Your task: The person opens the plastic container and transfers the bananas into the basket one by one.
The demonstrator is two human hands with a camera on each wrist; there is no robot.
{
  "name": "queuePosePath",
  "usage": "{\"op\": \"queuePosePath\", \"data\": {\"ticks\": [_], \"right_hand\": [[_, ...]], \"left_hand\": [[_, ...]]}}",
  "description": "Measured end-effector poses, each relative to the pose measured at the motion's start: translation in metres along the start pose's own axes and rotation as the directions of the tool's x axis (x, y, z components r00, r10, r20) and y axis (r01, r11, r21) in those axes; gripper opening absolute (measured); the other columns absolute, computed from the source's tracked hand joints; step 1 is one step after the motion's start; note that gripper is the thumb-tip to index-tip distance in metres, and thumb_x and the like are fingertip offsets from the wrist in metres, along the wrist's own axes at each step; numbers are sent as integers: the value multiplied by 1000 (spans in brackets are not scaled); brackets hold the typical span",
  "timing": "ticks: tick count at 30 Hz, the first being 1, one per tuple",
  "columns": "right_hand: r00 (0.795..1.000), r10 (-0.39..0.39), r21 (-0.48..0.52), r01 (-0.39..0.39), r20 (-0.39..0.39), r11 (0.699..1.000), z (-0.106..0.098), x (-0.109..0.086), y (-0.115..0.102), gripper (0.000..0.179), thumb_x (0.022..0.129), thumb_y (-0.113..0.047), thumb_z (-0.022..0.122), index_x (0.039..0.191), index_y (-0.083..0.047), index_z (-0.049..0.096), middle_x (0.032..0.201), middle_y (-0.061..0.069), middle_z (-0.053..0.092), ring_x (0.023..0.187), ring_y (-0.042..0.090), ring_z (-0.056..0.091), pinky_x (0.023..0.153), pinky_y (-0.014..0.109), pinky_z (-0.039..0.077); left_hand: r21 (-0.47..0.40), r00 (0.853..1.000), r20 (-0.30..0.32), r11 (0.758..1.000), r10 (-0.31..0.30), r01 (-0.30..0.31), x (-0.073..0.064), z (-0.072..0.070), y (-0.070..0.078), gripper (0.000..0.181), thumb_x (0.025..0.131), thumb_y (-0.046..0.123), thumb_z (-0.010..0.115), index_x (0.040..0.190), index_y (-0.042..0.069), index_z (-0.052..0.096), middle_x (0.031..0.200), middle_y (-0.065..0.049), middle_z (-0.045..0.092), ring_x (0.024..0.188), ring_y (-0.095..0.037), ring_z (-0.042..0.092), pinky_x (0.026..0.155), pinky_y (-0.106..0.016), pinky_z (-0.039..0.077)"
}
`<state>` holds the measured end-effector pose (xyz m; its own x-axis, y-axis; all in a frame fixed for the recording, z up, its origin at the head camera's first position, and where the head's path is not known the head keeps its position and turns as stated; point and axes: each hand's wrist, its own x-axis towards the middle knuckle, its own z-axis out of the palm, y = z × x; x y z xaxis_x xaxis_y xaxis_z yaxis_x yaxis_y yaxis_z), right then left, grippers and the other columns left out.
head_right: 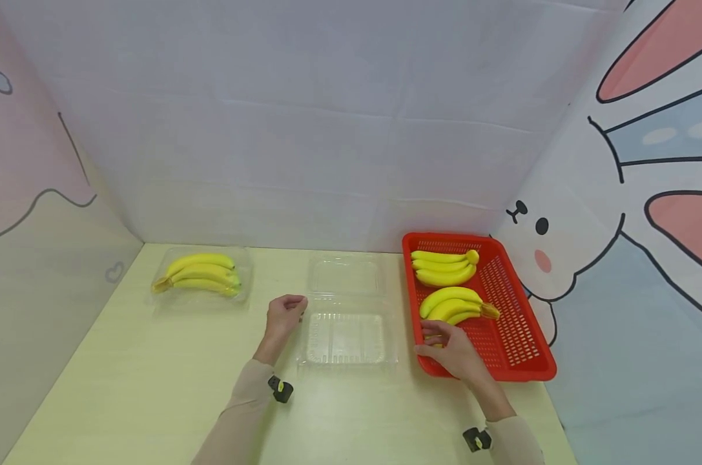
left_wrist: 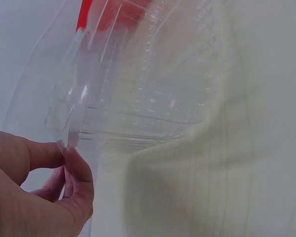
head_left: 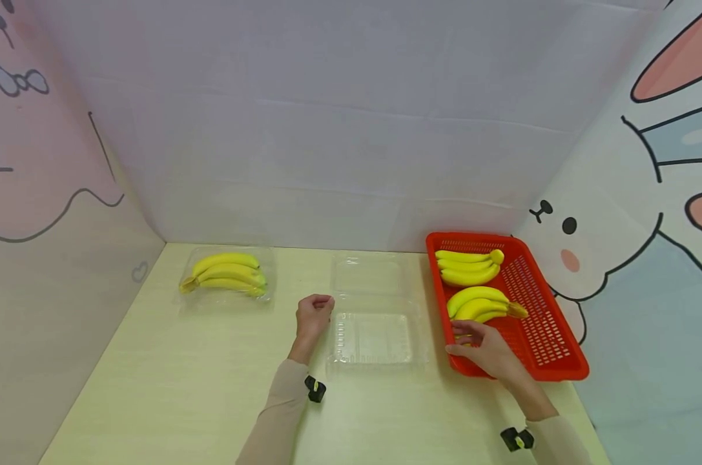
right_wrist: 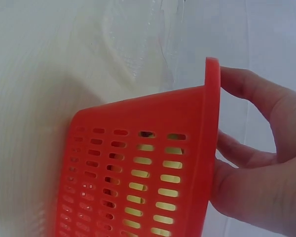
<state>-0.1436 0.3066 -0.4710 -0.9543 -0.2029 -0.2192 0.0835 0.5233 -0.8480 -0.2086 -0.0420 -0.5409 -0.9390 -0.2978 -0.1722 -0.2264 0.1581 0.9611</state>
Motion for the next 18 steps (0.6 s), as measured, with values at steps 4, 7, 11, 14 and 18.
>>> {"op": "queuePosePath", "data": {"ticks": [4,7,11,14,18], "right_hand": [[1000,-30,9,30,3,1000,0,0,1,59,94,-12,77,140,13,51,129,28,61,106,33,65,79,21,56],[1000,-27,10,27,4,1000,0,0,1,59,94,-14,77,140,12,51,129,27,61,106,33,65,80,20,56],[1000,-3,15,3,-1,1000,0,1,2,59,93,-16,77,141,9,53,129,25,62,108,32,65,82,20,55],[1000,7,24,-6,-13,1000,1,2,4,58,93,-15,77,140,8,53,129,24,62,108,31,64,83,19,55],[999,11,27,-10,-40,1000,4,2,7,57,94,-15,77,140,7,54,129,23,62,107,30,64,83,20,54]], "left_hand": [[5,1000,2,1000,-3,3,2,5,1,15,98,7,68,104,-6,73,90,-14,71,72,-22,67,58,-21,52],[9,1000,1,1000,-2,2,4,9,1,15,98,8,68,105,-6,72,90,-15,72,71,-21,67,58,-22,52],[10,1000,-1,1000,0,0,6,13,1,15,98,8,68,105,-6,72,90,-15,71,72,-21,67,58,-21,52],[10,1000,-1,1000,-5,5,6,16,3,15,98,8,68,105,-5,72,90,-14,71,71,-20,66,58,-21,51],[2,1000,1,1000,-7,7,4,20,6,15,98,8,69,103,-5,73,88,-13,71,72,-25,68,58,-20,50]]}}
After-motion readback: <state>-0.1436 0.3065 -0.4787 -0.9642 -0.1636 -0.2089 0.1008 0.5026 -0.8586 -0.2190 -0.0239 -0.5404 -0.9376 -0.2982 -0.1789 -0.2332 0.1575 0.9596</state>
